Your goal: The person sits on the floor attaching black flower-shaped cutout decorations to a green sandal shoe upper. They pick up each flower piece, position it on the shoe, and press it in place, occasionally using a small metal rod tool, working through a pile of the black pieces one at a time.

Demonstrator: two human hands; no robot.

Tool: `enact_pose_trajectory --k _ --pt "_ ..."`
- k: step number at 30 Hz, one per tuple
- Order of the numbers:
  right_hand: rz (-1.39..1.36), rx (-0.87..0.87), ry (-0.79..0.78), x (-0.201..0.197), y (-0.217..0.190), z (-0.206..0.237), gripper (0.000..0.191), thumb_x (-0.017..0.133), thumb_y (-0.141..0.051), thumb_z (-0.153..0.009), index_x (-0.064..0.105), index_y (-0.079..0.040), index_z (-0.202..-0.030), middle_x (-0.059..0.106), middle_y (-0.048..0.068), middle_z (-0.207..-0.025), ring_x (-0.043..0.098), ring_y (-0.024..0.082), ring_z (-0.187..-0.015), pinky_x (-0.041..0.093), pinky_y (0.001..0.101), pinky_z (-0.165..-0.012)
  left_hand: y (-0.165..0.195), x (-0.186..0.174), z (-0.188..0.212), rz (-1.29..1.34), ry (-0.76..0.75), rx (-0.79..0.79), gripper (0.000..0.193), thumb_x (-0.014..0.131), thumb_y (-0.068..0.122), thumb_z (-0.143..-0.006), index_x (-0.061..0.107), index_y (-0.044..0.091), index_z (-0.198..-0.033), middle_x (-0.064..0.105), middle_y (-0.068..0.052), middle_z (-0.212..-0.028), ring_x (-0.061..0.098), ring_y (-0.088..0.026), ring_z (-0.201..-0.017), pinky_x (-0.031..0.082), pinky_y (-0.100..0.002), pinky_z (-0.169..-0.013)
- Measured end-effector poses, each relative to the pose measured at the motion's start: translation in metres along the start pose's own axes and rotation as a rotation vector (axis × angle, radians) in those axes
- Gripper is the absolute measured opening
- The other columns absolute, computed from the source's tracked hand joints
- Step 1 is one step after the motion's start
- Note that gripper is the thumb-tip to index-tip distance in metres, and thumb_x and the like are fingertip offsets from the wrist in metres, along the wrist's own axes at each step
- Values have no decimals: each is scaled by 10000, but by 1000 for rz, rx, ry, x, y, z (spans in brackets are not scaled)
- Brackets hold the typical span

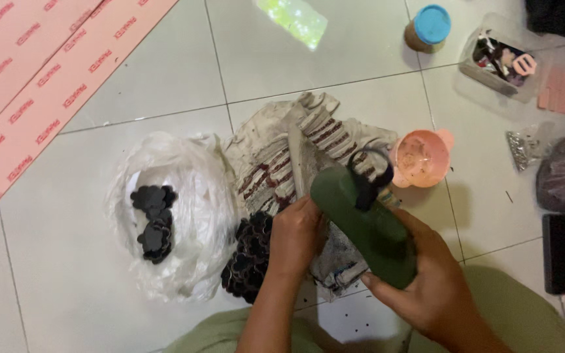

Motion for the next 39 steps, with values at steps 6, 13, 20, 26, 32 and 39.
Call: enact_pose_trajectory --k 6,13,20,26,32,39 --pt "-259 -40 456 -80 4 15 960 873 -275 -630 462 -45 -1466 636 183 -1330 637 293 -1219 475 413 -1019 13 -3 -5 4 31 19 229 687 34 -910 716 121 -1120 755 -114 -1069 731 -334 -894 592 -406 -736" --pt "-31 -26 61 -6 17 5 943 876 -261 -638 471 -53 -1463 659 175 -1298 652 286 -1190 487 417 -991 13 -2 -7 -45 35 14 231 696 63 -897 711 107 -1123 755 -127 -1091 730 -339 -898 591 -405 -735" --pt "-68 91 228 -38 36 15 968 875 -275 -612 488 -28 -1464 652 182 -1305 650 301 -1197 475 417 -1009 17 -5 -9 33 44 13 186 685 89 -936 721 119 -1117 761 -111 -1087 740 -325 -906 599 -391 -739" --pt "-421 -210 691 -77 14 20 920 864 -253 -647 477 -3 -1443 632 184 -1319 626 311 -1219 458 416 -1031 12 -1 -5 19 33 -9 186 673 89 -931 723 116 -1108 760 -113 -1066 737 -330 -886 594 -400 -722" --pt "-86 -65 52 16 -1 2 873 854 -231 -682 466 22 -1422 611 186 -1332 603 320 -1242 441 414 -1054 -8 14 -2 -105 -97 -76 114 729 108 -886 705 76 -993 739 -145 -937 721 -357 -866 579 -428 -720" --pt "-267 -27 396 -38 15 9 890 859 -179 -663 457 13 -1434 614 176 -1324 605 305 -1233 435 418 -1043 7 0 -8 25 43 8 151 710 105 -924 719 112 -1075 760 -118 -1016 728 -341 -844 588 -410 -696"
Point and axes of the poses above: each hand's wrist, its own z-axis away from the middle knuckle, its own x-axis out of the palm, y = z × x, the point moved 9 cm from there along -z, towards the middle knuckle
